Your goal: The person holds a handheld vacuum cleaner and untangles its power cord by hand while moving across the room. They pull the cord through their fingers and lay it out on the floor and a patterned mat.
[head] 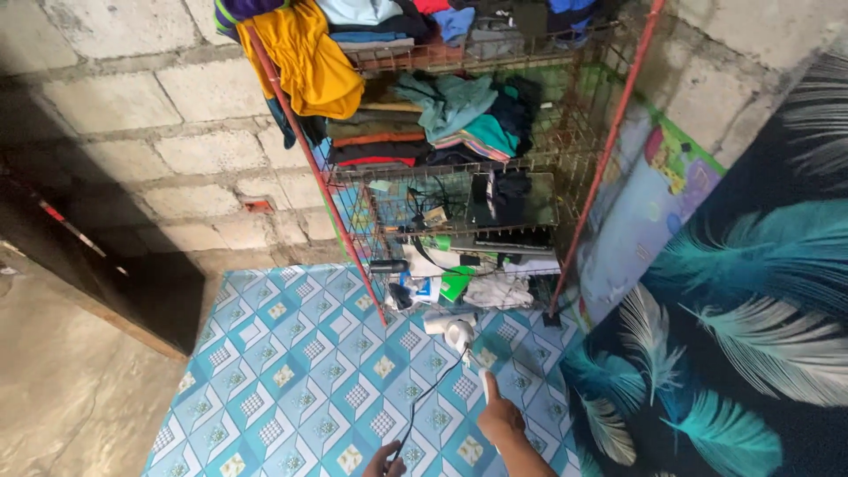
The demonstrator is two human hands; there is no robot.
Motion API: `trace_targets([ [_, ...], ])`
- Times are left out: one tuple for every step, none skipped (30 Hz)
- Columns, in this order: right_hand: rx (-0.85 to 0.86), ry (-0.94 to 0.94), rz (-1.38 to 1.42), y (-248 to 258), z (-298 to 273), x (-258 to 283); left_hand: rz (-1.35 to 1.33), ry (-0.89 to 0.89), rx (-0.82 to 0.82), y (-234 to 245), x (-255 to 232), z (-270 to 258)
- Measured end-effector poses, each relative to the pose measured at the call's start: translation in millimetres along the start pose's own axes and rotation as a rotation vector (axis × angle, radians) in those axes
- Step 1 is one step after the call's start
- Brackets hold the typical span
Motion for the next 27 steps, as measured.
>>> trace_targets([
  [-0.007,0.012,-0.005,0,2,0,-0.021,0.033,0.012,0,2,3],
  [-0.014,0.021,-0.009,1,2,-1,-0.041,0.068,0.028,0,2,2],
  [0.004,0.019,0.002,1,3,-1,-0.062,0.102,0.044,0,-1,-2],
  [0.023,0.013,0.013,0,3,-4,-0.015,0.11,0.023,-1,-5,-7],
  [0.042,0.007,0.024,-3,4,-8,0.032,0.117,0.003,-2,-11,-13],
  [0.03,0.015,-0.001,-8,4,-12,0.081,0.125,-0.014,-2,-18,-21],
  [0.019,0.023,-0.025,-14,5,-18,0.097,0.167,-0.009,-1,-26,-31],
  [0.005,0.033,-0.049,-19,6,-22,0.113,0.204,-0.004,0,-35,-39],
  [0.011,0.032,-0.046,-27,6,-28,0.129,0.241,0.001,2,-41,-47],
  [0.017,0.03,-0.042,-34,5,-33,0.121,0.235,-0.014,3,-45,-54],
  [0.023,0.029,-0.039,-41,3,-37,0.114,0.23,-0.028,4,-47,-62],
  [0.025,0.021,-0.036,-46,-2,-40,0.103,0.225,-0.042,5,-47,-70],
  [0.028,0.013,-0.033,-51,-9,-40,0.117,0.197,-0.057,8,-47,-77],
  [0.031,0.003,-0.03,-55,-18,-41,0.131,0.17,-0.07,12,-48,-86],
  [0.012,0.007,-0.028,-58,-30,-39,0.144,0.143,-0.084,16,-49,-95],
  [-0.006,0.007,-0.024,-61,-45,-38,0.177,0.138,-0.098,21,-50,-108],
  [-0.023,0.008,-0.02,-63,-59,-36,0.209,0.132,-0.112,26,-53,-123],
  [-0.039,0.01,-0.035,-66,-70,-35,0.244,0.128,-0.125,32,-56,-137],
  [-0.054,0.012,-0.05,-69,-81,-35,0.217,0.078,-0.128,38,-61,-151],
  [-0.064,0.012,-0.064,-76,-93,-37,0.191,0.033,-0.129,45,-64,-169],
  [-0.089,0.03,-0.056,-83,-105,-41,0.166,-0.011,-0.131,51,-67,-185],
  [-0.114,0.045,-0.048,-90,-115,-45,0.162,-0.053,-0.129,57,-68,-200],
  [-0.139,0.061,-0.04,-99,-127,-49,0.157,-0.095,-0.127,64,-68,-214],
  [-0.136,0.048,-0.028,-109,-140,-53,0.155,-0.136,-0.123,70,-67,-230],
  [-0.133,0.034,-0.016,-117,-153,-56,0.186,-0.143,-0.137,76,-65,-246],
  [-0.127,0.04,-0.048,-126,-170,-59,0.22,-0.146,-0.15,84,-61,-262],
  [-0.121,0.045,-0.08,-133,-189,-61,0.242,-0.156,-0.143,90,-56,-277],
])
Point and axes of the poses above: each hand's wrist, its own z-axis towards the middle knuckle, its own y-axis out of the back of the hand, x = y × z, the point moved 4 cm from there along z, towards the middle knuckle, and after that the axes turned 12 degrees about y, right-handed, at the moved point
